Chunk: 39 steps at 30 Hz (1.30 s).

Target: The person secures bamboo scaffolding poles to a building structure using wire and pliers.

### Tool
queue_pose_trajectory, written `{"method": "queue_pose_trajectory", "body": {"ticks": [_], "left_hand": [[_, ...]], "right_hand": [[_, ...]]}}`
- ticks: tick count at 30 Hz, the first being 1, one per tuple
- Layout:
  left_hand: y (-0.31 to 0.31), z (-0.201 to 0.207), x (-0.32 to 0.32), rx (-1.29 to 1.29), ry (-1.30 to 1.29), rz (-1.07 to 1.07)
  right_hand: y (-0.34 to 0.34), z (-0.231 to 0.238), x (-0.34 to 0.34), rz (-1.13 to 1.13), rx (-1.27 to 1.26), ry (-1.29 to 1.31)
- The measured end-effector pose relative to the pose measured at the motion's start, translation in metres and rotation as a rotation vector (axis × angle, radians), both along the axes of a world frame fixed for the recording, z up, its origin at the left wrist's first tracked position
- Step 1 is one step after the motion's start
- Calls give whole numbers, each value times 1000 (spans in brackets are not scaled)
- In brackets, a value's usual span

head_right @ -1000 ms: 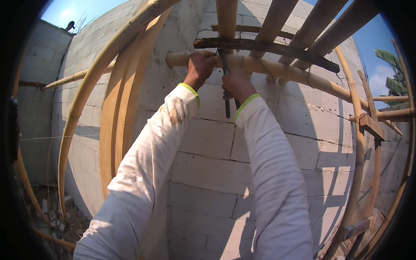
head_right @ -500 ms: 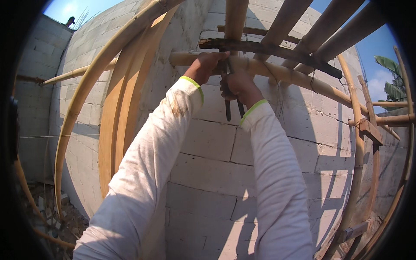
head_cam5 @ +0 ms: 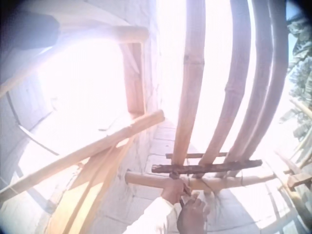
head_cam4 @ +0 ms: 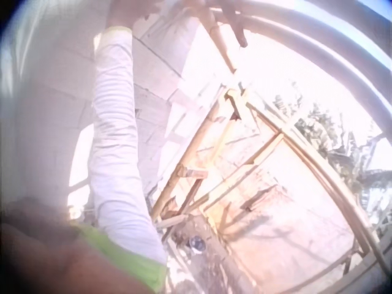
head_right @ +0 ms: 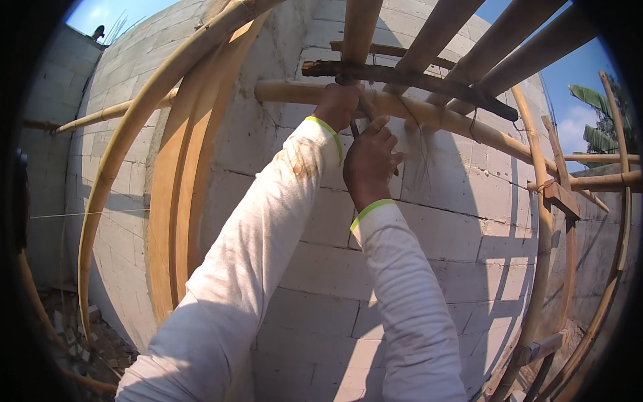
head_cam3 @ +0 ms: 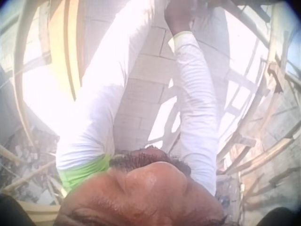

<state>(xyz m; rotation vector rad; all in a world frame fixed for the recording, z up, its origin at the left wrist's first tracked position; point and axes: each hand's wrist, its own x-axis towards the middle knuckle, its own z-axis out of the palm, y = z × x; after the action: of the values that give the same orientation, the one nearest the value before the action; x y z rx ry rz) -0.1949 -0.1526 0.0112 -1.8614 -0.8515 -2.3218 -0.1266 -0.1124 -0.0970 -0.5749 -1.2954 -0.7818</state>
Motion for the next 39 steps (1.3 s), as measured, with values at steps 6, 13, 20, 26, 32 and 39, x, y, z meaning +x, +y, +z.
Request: {"method": "queue_pose_trajectory", "body": {"ticks": [6,13,20,26,32,39], "left_hand": [[-14,-5,-26,-95,120,16],[-25,3,-30,-397,110,-203],[8,-2,-27,-46,65,-86],[31,4,-4,13,-73,17],[23,6,-66,202,367,804],[-31,-10,-31,-185,78,-51]], "right_hand": [[6,15,-2,746,-494,-262],[12,6,-5,2339,-880,-564],[-8,-16,6,847,-306,-236],[-11,-1,1,92,-236,-71],[-17,5,-13,797,-558,-281],[9,1,-3,2149,-899,-522]]}}
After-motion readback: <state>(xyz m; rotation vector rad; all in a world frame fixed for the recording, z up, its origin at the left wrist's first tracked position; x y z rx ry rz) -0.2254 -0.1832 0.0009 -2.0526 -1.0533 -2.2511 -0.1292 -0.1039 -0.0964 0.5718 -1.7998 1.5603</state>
